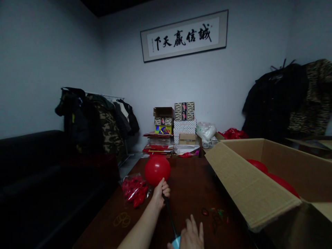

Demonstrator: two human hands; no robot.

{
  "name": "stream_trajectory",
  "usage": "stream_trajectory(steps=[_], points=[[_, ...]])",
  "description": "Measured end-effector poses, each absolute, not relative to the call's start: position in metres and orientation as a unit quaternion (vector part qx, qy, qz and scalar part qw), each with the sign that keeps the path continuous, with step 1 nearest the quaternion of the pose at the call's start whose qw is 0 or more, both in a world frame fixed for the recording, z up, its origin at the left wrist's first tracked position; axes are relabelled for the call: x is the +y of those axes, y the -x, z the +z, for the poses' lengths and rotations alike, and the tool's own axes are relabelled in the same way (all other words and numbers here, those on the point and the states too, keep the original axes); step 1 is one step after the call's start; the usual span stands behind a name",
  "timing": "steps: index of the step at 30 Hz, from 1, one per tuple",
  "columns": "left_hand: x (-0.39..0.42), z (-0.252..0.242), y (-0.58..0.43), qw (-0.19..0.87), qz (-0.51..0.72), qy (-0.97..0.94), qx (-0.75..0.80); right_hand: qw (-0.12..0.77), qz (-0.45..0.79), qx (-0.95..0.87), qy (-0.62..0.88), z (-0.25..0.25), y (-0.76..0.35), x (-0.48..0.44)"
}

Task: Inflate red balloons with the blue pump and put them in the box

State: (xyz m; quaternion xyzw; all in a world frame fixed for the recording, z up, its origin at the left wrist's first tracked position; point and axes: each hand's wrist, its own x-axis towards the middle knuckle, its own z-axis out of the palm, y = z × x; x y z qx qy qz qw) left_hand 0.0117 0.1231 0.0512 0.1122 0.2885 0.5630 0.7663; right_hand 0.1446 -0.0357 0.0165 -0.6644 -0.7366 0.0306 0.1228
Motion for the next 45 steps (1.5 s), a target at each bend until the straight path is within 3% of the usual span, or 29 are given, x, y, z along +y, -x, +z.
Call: stream_trajectory(steps=[10,31,39,45], points=[[0.105,0.050,-0.031,0.749,0.527,-0.209,0.343,0.162,0.034,-0.728,0.666,0.068,-0.118,0.013],[0.131,0.086,0.004,0.716,0.606,-0.186,0.293,0.175,0.019,-0.735,0.655,0.037,-0.142,-0.035],[0.136,0.120,0.020,0.743,0.598,-0.172,0.245,0.154,0.077,-0.772,0.612,0.074,-0.148,-0.039],[0.130,0.132,0.019,0.732,0.605,-0.195,0.244,0.196,0.053,-0.761,0.616,0.092,-0.135,-0.031]])
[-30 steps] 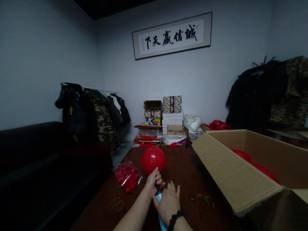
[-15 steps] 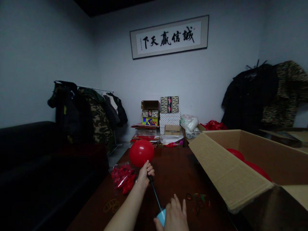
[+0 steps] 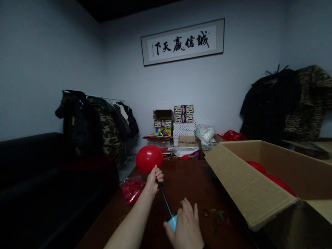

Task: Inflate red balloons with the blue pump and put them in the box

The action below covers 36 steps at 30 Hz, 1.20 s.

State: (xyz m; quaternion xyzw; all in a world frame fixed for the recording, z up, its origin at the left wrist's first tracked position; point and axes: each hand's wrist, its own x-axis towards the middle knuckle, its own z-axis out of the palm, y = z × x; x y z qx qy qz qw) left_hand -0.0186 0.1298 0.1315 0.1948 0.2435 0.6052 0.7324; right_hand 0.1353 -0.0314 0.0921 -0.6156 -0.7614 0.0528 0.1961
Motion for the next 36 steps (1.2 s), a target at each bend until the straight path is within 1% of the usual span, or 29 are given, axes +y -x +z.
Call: stream_trajectory(steps=[6,11,21,27,33,36], points=[[0.121,0.124,-0.004,0.739,0.567,-0.249,0.265,0.236,0.016,-0.740,0.630,0.105,-0.113,0.004],[0.120,0.112,-0.009,0.731,0.541,-0.283,0.303,0.262,0.008,-0.726,0.636,0.106,-0.100,0.024],[0.125,0.093,0.004,0.722,0.554,-0.272,0.314,0.222,0.009,-0.725,0.652,0.091,-0.092,0.009],[0.138,0.104,0.015,0.725,0.562,-0.256,0.305,0.203,0.014,-0.732,0.651,0.069,-0.105,-0.013],[0.142,0.115,0.028,0.724,0.577,-0.238,0.294,0.209,0.035,-0.728,0.652,0.037,-0.124,-0.030],[0.141,0.114,0.027,0.733,0.572,-0.229,0.287,0.209,0.046,-0.729,0.650,0.034,-0.132,-0.035]])
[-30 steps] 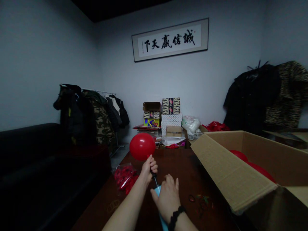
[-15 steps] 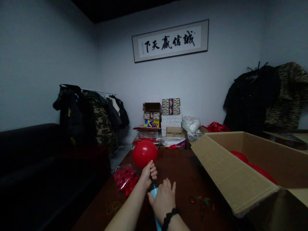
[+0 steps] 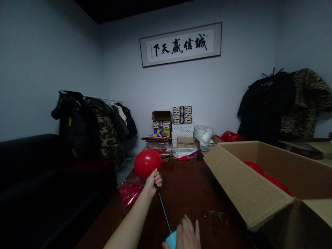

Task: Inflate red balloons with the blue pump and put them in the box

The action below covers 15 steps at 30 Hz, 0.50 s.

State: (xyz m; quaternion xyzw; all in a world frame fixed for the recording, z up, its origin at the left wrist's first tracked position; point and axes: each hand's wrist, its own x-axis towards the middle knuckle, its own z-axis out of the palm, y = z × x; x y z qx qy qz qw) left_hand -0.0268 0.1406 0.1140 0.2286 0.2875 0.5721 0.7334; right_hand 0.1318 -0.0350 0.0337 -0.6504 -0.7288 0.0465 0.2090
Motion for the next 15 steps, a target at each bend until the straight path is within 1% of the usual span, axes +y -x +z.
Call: stream_trajectory(steps=[4,8,15], points=[[0.140,0.116,0.021,0.734,0.586,-0.209,0.273,0.215,0.025,-0.736,0.641,0.052,-0.136,-0.037],[0.141,0.125,0.013,0.740,0.580,-0.217,0.262,0.205,0.032,-0.749,0.630,0.079,-0.131,-0.032],[0.130,0.124,-0.009,0.744,0.556,-0.247,0.275,0.206,-0.026,-0.730,0.652,0.110,-0.113,0.002]])
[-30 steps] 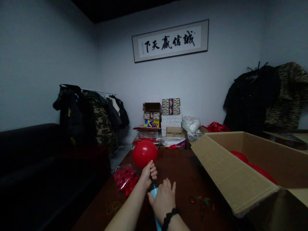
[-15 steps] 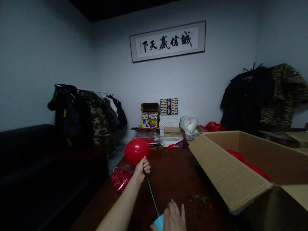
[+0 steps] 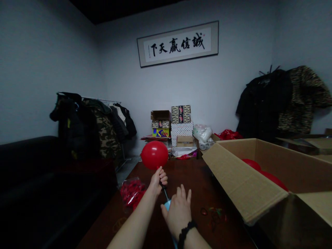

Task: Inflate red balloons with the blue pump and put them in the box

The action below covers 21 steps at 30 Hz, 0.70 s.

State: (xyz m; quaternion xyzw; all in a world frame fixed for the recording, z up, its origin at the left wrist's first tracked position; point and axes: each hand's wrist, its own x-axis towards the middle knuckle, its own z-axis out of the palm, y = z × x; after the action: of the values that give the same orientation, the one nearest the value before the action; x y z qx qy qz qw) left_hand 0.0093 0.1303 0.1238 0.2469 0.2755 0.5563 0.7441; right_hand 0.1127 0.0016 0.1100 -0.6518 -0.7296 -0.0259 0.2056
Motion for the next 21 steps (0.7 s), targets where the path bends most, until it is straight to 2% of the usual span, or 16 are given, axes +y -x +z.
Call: stream_trajectory(steps=[5,13,21], points=[[0.121,0.116,-0.017,0.748,0.527,-0.273,0.297,0.215,-0.035,-0.716,0.664,0.112,-0.106,0.023],[0.122,0.106,-0.018,0.725,0.552,-0.260,0.320,0.197,-0.039,-0.718,0.667,0.098,-0.104,0.019],[0.136,0.123,-0.006,0.729,0.566,-0.249,0.292,0.184,-0.057,-0.721,0.665,0.079,-0.118,-0.011]])
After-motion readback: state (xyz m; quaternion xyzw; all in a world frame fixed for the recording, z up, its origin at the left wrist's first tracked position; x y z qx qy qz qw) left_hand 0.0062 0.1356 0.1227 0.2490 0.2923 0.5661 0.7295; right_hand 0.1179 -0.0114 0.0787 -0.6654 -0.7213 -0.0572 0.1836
